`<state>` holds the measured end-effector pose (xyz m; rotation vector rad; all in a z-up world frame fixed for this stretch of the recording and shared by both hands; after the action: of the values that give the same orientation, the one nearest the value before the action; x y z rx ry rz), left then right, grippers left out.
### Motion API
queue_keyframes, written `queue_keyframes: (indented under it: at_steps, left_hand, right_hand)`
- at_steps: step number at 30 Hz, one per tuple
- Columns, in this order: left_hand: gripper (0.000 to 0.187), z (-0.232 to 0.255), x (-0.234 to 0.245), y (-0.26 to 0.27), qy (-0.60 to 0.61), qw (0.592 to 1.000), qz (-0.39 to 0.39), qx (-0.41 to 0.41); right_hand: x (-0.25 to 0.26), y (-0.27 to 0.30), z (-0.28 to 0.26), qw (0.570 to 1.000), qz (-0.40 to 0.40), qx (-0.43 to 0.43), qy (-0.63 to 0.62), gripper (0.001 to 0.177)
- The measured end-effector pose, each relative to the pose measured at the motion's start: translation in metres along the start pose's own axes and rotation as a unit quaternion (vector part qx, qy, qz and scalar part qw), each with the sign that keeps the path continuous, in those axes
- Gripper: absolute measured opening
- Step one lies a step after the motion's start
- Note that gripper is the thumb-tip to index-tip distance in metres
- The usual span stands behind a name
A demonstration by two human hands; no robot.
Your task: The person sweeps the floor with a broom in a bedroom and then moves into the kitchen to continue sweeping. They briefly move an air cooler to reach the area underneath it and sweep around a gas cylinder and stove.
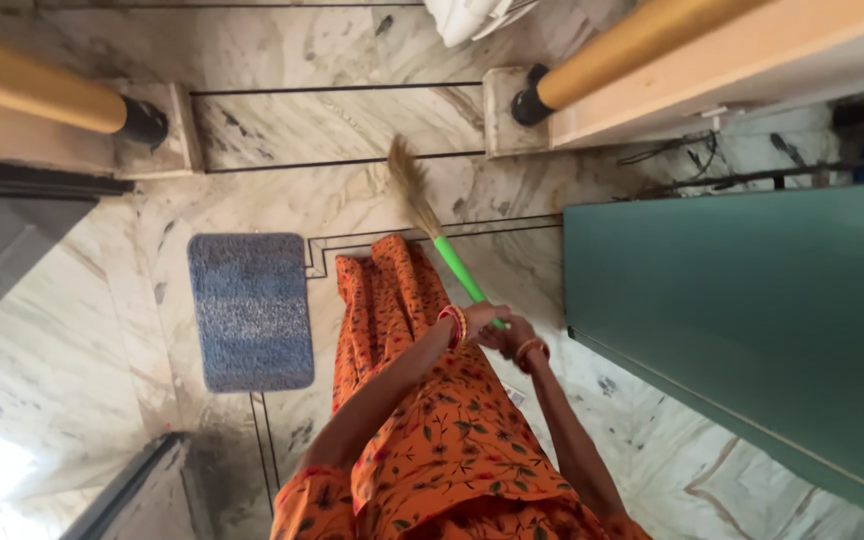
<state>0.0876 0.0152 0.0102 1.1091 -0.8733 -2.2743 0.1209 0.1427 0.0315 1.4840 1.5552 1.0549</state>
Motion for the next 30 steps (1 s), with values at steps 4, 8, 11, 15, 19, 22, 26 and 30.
queue_keyframes:
  at_steps: [4,8,11,15,19,22,26,30]
  left_hand:
    - [0.062,0.004,-0.001,0.045,-0.131,0.991,0.042,-0.005]
    - [0.058,0.025,0.024,0.089,-0.225,0.953,0.196,-0.054]
    - [0.055,0.038,0.055,0.091,-0.258,0.909,0.305,-0.117]
    - [0.052,0.03,0.102,0.057,-0.232,0.886,0.353,-0.191]
    - [0.048,0.026,0.109,0.052,-0.183,0.888,0.374,-0.197]
    - [0.04,0.045,0.078,0.1,-0.174,0.912,0.342,-0.143]
    - [0.034,0.075,0.026,0.189,-0.067,0.972,0.181,-0.134]
    - [0.037,0.092,-0.001,0.221,-0.098,0.985,0.105,-0.096]
  right_hand:
    - [-0.028,0.007,0.01,0.978,0.012,0.037,-0.205,0.025]
    - [-0.062,-0.04,-0.019,0.945,-0.016,0.101,-0.31,0.026]
    - [-0.084,-0.092,-0.074,0.923,-0.048,0.137,-0.357,0.028]
    - [-0.09,-0.134,-0.111,0.95,-0.02,0.095,-0.296,0.02]
    - [-0.108,-0.123,-0.102,0.903,0.004,0.016,-0.429,0.023]
    - [-0.113,-0.097,-0.073,0.868,0.01,-0.006,-0.497,0.023]
    - [-0.102,0.01,-0.03,0.885,-0.021,0.071,-0.459,0.023]
    - [-0.107,0.081,-0.038,0.83,-0.114,0.047,-0.544,0.022]
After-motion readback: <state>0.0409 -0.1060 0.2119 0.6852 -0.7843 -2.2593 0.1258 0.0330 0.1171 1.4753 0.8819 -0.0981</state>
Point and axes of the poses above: each hand's wrist, its own y-axis away from the middle knuckle, its own x-axis out of the back of the hand, z = x × y, the point moved 2 cm from there along -y, towards the middle knuckle, and after that the axes turned 14 degrees about -y, right-handed, at the moved point
